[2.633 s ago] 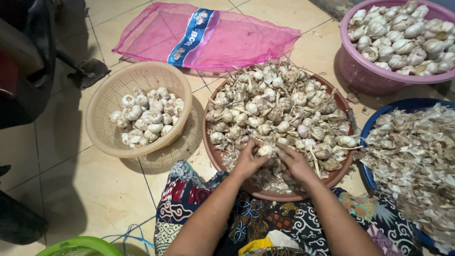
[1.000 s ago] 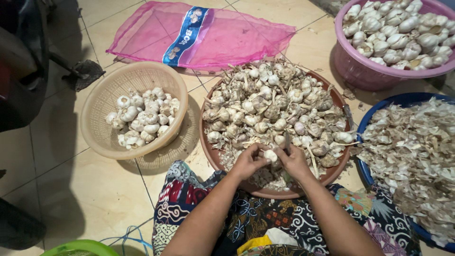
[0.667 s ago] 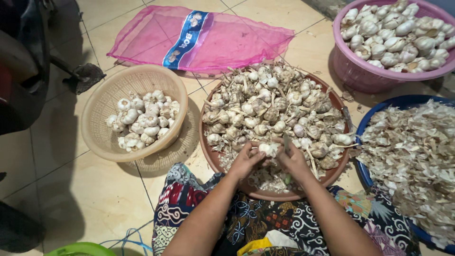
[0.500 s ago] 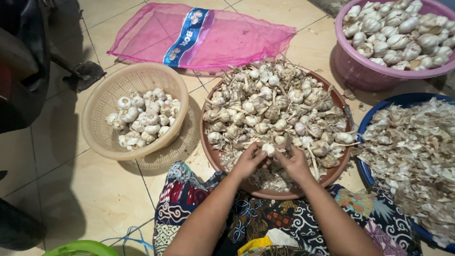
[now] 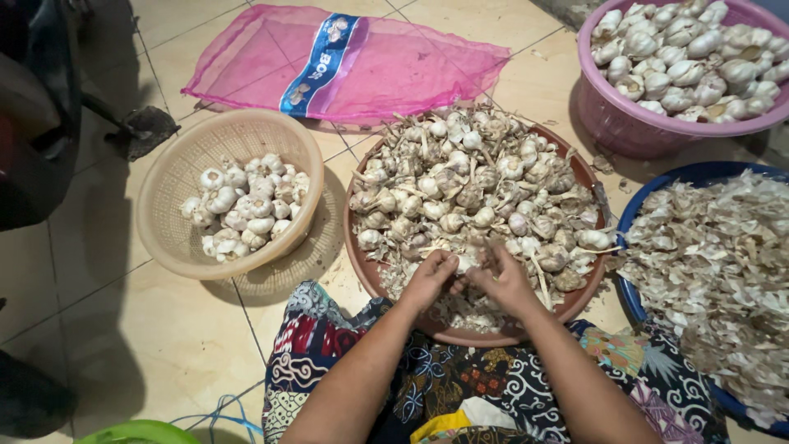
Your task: The person sits on the floor trimming garlic bulbs. They pick untrimmed bulbs from a large tray, cut off the roots and stems with a small knife, and place the trimmed bulbs into a plastic basket, with discarded peels and stems accumulating in a nearby basin.
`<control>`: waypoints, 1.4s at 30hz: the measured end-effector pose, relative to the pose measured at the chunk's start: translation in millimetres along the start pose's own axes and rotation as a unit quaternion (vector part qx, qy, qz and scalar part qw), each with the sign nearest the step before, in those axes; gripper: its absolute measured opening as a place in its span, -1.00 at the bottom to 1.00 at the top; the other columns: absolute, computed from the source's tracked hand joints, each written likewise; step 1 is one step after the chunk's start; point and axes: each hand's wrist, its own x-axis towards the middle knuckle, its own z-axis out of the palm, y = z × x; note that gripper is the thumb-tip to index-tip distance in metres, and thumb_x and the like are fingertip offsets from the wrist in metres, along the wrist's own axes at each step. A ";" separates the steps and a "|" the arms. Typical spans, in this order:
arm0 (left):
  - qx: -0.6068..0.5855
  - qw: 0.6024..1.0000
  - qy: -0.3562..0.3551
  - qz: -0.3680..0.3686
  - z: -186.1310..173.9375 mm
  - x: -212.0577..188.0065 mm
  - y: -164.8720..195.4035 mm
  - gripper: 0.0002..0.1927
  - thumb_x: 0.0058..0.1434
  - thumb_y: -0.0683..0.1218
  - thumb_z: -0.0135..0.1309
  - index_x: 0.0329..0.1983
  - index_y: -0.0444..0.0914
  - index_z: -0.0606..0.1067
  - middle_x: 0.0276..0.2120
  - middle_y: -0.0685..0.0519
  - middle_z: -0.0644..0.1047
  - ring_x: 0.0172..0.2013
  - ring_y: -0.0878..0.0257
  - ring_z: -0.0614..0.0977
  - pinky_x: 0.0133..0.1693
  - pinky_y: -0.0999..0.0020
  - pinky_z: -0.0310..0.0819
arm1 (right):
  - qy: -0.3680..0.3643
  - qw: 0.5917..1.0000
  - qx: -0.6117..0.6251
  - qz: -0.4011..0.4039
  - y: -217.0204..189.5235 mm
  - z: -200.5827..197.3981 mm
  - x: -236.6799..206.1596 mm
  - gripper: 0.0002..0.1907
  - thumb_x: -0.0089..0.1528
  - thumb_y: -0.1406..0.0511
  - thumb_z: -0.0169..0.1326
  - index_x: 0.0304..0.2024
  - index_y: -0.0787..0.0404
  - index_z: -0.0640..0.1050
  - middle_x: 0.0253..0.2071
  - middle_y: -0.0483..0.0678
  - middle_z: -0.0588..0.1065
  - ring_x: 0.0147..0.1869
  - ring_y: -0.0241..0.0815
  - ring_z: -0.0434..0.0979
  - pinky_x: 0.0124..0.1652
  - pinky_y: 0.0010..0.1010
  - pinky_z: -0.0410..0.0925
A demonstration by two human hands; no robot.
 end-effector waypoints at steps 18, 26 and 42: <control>-0.012 0.998 0.008 -0.057 7.0 -4.0 -3.3 -0.69 0.45 0.08 -0.08 0.07 -0.22 0.39 -0.28 0.01 0.52 -0.35 0.32 0.48 -0.36 0.41 0.35 | 0.009 0.997 -0.065 -0.029 35.2 -2.8 0.4 -0.76 0.23 0.26 0.19 -0.12 0.28 0.57 -0.20 0.00 0.61 -0.13 -0.18 0.60 -0.13 -0.35 0.43; 0.215 0.977 0.012 -0.001 10.3 -4.5 -2.5 -0.45 0.40 0.17 -0.13 0.29 -0.26 0.28 0.16 -0.15 0.45 0.18 0.11 0.44 0.20 0.20 0.28 | 0.072 0.969 -0.187 0.147 26.7 9.3 6.6 -0.75 0.33 0.23 0.05 -0.02 0.25 0.50 -0.34 0.00 0.55 -0.35 -0.17 0.55 -0.32 -0.33 0.40; 0.303 0.947 0.028 0.101 6.2 -7.7 5.5 -0.52 0.33 0.01 0.01 0.22 -0.30 0.28 -0.03 -0.18 0.51 -0.02 0.04 0.56 0.03 0.17 0.44 | -0.057 0.972 -0.219 0.066 33.9 -6.9 1.6 -0.57 0.37 0.21 -0.01 0.30 -0.08 0.51 0.06 -0.08 0.62 0.03 -0.16 0.64 0.03 -0.24 0.45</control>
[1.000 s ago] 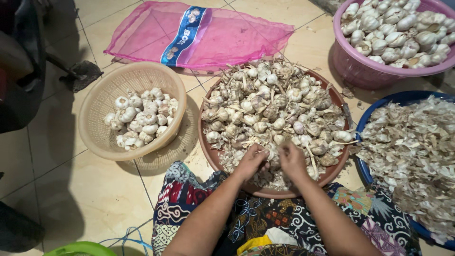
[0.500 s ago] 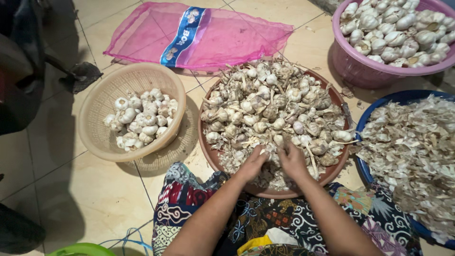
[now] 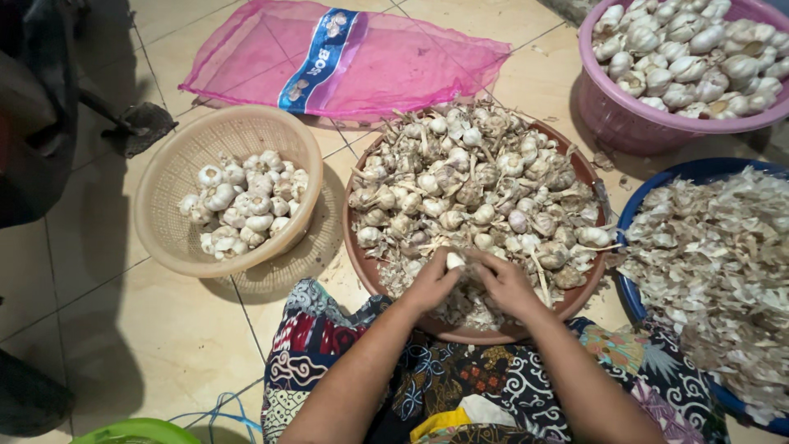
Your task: The person sits on the floor trimming garlic bulbs. They pick untrimmed bulbs from a large tray, cut off the roots and stems with a small knife, and place the trimmed bulbs into a plastic basket, with discarded peels and stems accumulating in a nearby basin.
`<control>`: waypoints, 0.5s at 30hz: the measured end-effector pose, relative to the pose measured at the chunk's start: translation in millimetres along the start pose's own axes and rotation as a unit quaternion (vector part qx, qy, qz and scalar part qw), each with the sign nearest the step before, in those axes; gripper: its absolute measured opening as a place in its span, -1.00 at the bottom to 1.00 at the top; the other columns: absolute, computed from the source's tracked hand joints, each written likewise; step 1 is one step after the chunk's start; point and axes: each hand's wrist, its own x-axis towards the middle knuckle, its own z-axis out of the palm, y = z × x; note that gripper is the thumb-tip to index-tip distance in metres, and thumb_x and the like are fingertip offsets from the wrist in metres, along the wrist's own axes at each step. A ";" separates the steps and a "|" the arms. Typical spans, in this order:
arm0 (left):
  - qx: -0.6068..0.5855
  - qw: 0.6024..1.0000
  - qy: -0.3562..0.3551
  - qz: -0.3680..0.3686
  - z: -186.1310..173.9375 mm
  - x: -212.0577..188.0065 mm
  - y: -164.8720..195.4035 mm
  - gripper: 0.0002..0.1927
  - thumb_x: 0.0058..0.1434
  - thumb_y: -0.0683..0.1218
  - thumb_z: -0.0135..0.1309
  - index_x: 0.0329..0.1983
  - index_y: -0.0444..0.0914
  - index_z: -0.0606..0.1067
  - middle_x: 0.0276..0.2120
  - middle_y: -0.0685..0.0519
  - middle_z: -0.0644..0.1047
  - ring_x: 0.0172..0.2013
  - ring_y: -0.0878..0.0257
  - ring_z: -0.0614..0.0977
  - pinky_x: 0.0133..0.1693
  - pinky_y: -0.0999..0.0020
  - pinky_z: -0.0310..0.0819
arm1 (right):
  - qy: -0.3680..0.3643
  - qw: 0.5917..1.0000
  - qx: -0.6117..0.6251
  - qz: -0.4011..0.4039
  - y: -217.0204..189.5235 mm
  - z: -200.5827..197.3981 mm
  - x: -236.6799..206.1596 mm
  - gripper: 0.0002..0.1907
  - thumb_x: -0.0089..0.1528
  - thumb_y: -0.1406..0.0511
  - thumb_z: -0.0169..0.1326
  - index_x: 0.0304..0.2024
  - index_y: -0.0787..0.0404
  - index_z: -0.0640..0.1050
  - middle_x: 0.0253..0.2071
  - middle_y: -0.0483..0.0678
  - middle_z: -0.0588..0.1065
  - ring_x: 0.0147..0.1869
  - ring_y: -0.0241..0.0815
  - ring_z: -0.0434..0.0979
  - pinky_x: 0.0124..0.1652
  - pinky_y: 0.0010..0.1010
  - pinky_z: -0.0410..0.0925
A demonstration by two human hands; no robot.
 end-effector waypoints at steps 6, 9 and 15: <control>-0.256 0.962 -0.014 -0.098 -3.8 6.9 -1.5 -0.65 0.36 0.04 -0.16 0.14 -0.18 0.32 -0.25 0.00 0.45 -0.31 0.20 0.42 -0.26 0.22 0.27 | -0.034 0.946 0.261 0.191 -11.5 -13.5 -5.1 -0.42 0.47 0.26 -0.05 0.57 -0.08 0.40 -0.01 0.66 0.38 -0.28 0.18 0.21 -0.22 0.05 0.10; -0.440 0.879 -0.023 -0.181 -12.4 4.5 3.0 -0.74 0.38 0.13 -0.21 -0.09 -0.11 0.30 -0.43 0.12 0.38 -0.50 0.33 0.34 -0.43 0.34 0.18 | -0.098 0.942 0.286 0.147 -17.1 -21.4 -13.7 -0.37 0.45 0.20 -0.02 0.59 -0.23 0.31 -0.07 0.64 0.31 -0.27 0.09 0.23 -0.22 -0.07 0.15; -0.482 0.848 -0.041 -0.214 -12.3 0.6 11.7 -0.68 0.40 0.18 -0.21 -0.18 -0.13 0.35 -0.51 0.15 0.34 -0.55 0.36 0.30 -0.46 0.41 0.15 | -0.026 0.976 0.177 -0.127 -25.5 -3.1 -7.6 -0.59 0.41 0.17 0.03 0.31 -0.06 0.50 0.24 0.11 0.53 0.16 -0.20 0.53 0.08 -0.25 0.41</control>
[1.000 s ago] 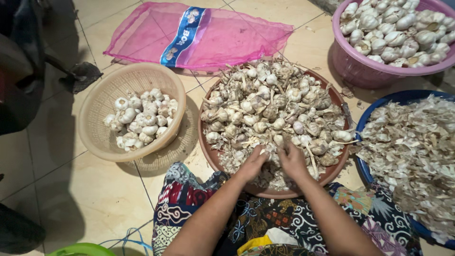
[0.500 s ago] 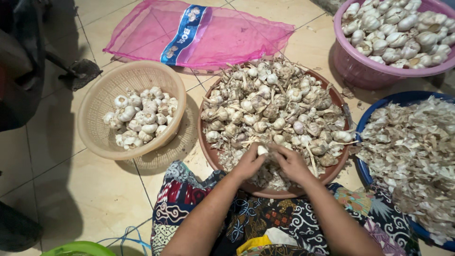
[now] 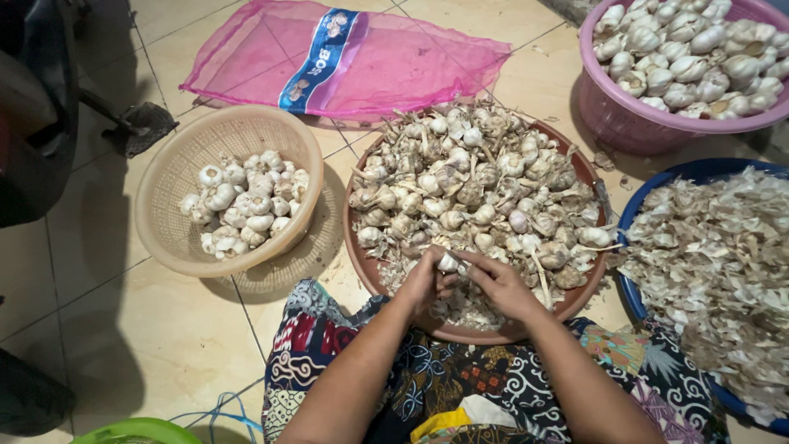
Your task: The person sits on the floor trimming garlic bulbs. They pick untrimmed bulbs from a large tray, cut off the roots and stems with a small knife, and place the trimmed bulbs into a plastic basket, with discarded peels and stems accumulating in a nearby basin.
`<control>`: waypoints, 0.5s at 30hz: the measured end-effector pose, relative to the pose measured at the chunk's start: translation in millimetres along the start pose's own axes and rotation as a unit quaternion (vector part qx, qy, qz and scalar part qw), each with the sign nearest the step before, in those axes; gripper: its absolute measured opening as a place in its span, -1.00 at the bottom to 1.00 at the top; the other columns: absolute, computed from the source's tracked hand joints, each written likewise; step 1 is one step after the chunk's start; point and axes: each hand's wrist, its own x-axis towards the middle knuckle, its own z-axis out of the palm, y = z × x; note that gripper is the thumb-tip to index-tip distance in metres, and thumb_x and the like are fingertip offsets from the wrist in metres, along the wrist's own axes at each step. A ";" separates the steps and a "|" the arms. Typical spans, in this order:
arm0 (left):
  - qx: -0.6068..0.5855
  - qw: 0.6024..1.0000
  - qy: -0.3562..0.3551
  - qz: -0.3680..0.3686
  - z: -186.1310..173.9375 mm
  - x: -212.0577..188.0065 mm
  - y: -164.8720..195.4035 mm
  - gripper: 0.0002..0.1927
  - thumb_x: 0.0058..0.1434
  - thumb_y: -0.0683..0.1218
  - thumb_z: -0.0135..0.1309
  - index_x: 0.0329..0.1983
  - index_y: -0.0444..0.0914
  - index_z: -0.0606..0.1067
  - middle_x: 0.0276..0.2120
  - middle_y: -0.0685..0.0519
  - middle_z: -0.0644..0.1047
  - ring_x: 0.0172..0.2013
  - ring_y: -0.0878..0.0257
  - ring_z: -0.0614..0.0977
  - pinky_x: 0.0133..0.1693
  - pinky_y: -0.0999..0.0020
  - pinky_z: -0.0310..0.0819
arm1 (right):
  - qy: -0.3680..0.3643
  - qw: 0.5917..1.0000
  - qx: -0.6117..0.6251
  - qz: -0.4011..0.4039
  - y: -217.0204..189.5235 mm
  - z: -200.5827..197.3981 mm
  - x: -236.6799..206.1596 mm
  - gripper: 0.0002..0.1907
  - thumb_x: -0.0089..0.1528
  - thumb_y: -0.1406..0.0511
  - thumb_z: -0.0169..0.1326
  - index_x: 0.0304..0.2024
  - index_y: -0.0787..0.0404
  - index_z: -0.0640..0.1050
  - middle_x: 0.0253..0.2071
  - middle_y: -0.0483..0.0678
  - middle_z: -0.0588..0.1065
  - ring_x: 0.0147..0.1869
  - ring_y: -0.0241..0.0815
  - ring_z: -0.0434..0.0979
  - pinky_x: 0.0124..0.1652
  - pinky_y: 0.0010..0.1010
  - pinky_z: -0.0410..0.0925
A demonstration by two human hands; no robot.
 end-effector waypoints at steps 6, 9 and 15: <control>-0.047 0.998 -0.028 0.013 1.3 -0.1 -4.9 -0.86 0.37 0.03 -0.17 -0.15 -0.09 0.34 -0.49 0.15 0.35 -0.55 0.36 0.27 -0.49 0.41 0.12 | 0.076 0.951 0.011 0.299 -5.9 -0.8 6.9 -0.57 0.36 0.16 0.02 0.30 -0.20 0.50 -0.20 -0.04 0.61 -0.35 -0.31 0.46 -0.32 -0.39 0.41; -0.025 0.999 -0.023 0.018 -1.5 3.5 -7.3 -0.88 0.33 0.00 -0.17 -0.13 -0.07 0.33 -0.45 0.12 0.35 -0.52 0.35 0.29 -0.48 0.41 0.15 | 0.011 0.949 0.218 0.227 -11.1 -10.7 -4.6 -0.49 0.40 0.16 0.03 0.42 -0.27 0.44 -0.46 -0.13 0.39 -0.53 -0.36 0.21 -0.52 -0.53 0.13; 0.186 0.971 0.011 0.152 -5.8 9.1 -14.4 -0.71 0.28 -0.03 -0.11 0.03 -0.19 0.32 -0.22 0.06 0.40 -0.25 0.25 0.40 -0.22 0.36 0.35 | 0.101 0.936 -0.249 -0.228 -12.3 -4.8 1.0 -0.59 0.49 0.21 -0.06 0.40 -0.09 0.40 -0.06 -0.07 0.58 -0.19 -0.39 0.41 -0.24 -0.54 0.27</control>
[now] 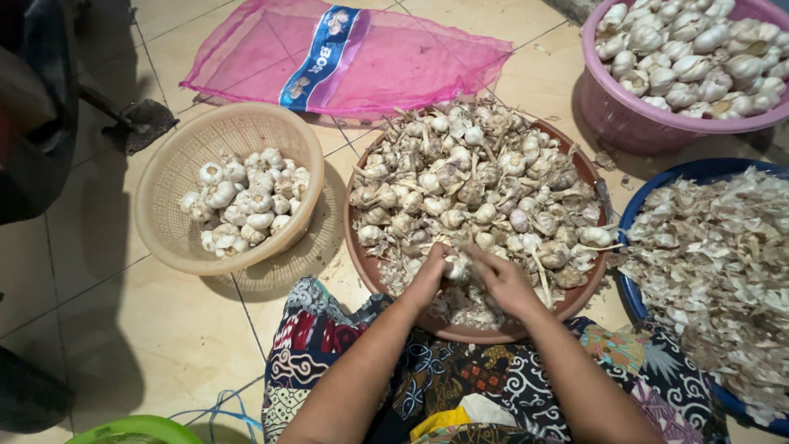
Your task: The person sits on the floor trimming garlic bulbs. They pick untrimmed bulbs from a large tray, cut off the roots and stems with a small knife, and place the trimmed bulbs into a plastic basket, with discarded peels and stems accumulating in a nearby basin.
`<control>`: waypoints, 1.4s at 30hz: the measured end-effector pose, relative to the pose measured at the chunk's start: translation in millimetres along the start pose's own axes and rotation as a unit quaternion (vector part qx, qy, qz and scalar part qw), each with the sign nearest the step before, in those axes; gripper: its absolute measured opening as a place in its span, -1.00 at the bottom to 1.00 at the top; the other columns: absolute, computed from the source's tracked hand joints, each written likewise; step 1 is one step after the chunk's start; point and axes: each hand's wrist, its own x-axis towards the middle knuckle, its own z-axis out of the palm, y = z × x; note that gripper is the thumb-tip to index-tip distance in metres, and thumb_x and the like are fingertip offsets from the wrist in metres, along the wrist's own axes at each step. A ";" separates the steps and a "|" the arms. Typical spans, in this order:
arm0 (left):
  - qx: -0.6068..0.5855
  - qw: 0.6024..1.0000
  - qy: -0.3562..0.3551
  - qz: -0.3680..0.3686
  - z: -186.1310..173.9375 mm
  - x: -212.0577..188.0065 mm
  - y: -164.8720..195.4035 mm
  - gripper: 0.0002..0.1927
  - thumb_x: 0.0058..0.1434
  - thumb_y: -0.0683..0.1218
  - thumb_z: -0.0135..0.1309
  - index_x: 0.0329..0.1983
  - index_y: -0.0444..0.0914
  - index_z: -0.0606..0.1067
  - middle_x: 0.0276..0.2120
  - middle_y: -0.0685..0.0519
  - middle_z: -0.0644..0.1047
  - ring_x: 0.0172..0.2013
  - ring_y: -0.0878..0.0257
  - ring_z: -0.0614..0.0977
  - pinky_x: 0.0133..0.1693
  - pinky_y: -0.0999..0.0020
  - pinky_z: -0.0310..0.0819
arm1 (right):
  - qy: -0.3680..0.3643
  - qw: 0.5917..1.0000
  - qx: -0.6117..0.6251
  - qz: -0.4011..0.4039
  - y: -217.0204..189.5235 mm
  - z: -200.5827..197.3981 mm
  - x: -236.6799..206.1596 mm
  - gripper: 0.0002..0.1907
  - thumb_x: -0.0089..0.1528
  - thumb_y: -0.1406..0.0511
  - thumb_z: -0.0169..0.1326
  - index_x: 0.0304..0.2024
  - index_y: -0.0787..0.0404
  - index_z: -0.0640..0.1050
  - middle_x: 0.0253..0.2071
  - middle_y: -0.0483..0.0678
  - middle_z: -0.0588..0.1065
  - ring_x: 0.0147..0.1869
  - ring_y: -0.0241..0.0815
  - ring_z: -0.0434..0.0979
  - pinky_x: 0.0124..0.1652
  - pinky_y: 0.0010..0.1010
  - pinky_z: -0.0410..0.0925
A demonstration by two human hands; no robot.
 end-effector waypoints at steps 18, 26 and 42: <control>0.283 0.949 0.025 0.134 6.9 -12.4 25.3 -0.49 0.21 0.03 0.20 0.13 -0.26 0.33 -0.20 -0.10 0.52 -0.24 0.13 0.54 -0.18 0.22 0.49 | -0.059 0.788 0.323 0.520 9.1 1.3 -1.8 -0.55 0.37 0.20 -0.02 0.32 -0.11 0.52 -0.54 -0.15 0.29 -0.60 -0.35 0.10 -0.57 -0.49 0.03; 0.453 0.798 0.349 0.189 -68.2 -20.1 158.7 -0.12 -0.07 0.10 0.38 0.27 -0.24 0.27 0.06 -0.24 0.50 0.07 -0.16 0.54 0.07 -0.02 0.44 | -0.094 0.805 0.320 0.491 68.9 14.3 -19.2 -0.59 0.38 0.14 -0.05 0.21 0.09 0.57 -0.55 -0.17 0.29 -0.60 -0.35 0.14 -0.58 -0.48 0.09; 0.657 0.701 0.237 0.143 -63.4 40.6 62.5 -0.63 0.16 -0.20 0.07 0.06 -0.19 0.49 0.04 -0.12 0.49 0.05 -0.10 0.52 0.05 0.04 0.47 | -0.054 0.799 0.307 0.514 59.9 10.4 -22.3 -0.65 0.39 0.23 -0.05 0.20 0.12 0.54 -0.58 -0.17 0.32 -0.57 -0.32 0.24 -0.54 -0.45 0.14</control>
